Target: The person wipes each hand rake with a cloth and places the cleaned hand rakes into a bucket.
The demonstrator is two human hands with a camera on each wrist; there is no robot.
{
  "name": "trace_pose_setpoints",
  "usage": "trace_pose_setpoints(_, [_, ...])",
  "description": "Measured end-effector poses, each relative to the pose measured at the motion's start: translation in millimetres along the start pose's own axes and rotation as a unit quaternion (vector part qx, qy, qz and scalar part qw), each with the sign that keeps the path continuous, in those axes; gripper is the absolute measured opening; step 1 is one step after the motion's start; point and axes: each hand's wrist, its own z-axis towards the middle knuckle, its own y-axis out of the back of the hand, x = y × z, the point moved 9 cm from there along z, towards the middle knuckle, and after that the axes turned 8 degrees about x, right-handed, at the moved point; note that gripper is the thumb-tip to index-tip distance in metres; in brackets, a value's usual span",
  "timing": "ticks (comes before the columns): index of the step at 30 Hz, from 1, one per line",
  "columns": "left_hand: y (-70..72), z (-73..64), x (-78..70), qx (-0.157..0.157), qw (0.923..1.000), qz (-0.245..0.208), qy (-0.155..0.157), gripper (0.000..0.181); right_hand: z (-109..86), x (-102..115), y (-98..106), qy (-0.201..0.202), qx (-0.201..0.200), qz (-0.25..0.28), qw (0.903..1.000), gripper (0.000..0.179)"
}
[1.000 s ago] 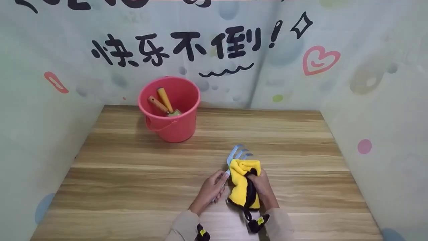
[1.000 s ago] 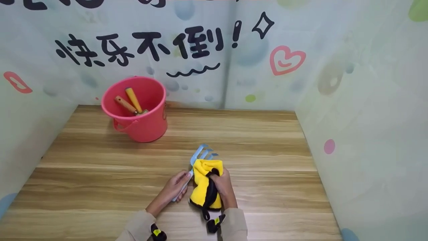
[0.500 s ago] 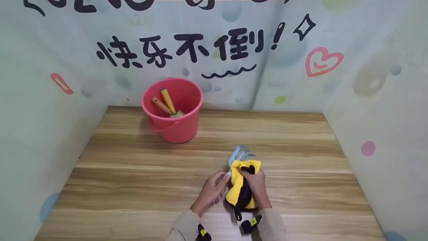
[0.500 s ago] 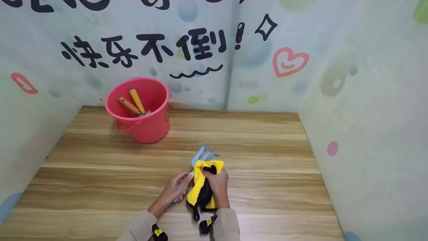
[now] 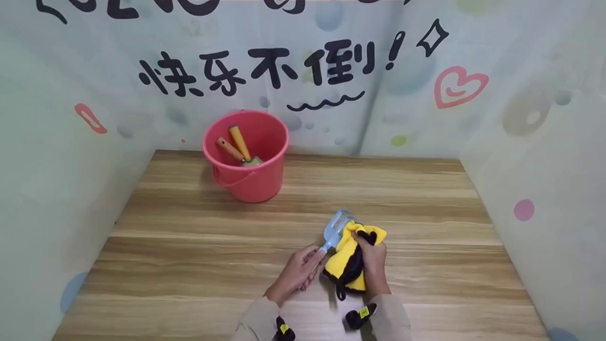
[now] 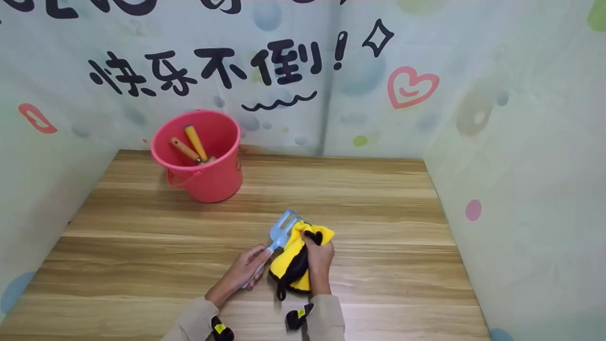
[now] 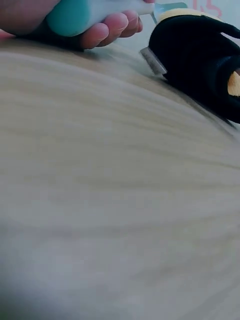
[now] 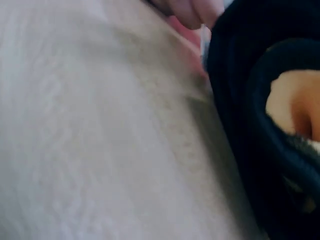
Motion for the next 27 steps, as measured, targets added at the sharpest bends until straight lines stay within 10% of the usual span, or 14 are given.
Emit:
trace_pose_setpoints(7, [-1.4,6.0,20.3,0.02,0.9995,-0.022,0.013,0.033,-2.4,-6,-1,0.007,-0.003,0.088,0.9961,0.048])
trace_pose_setpoints(20, [-1.5,0.0,6.2,0.011,0.9999,-0.005,0.012,0.029,-10.3,-9,4,0.027,-0.002,0.24,0.9704,0.042])
trace_pose_setpoints(27, [2.4,1.8,12.9,-0.003,0.9994,-0.028,0.018,0.041,-7.9,-9,-1,0.022,0.105,0.203,0.9732,0.029])
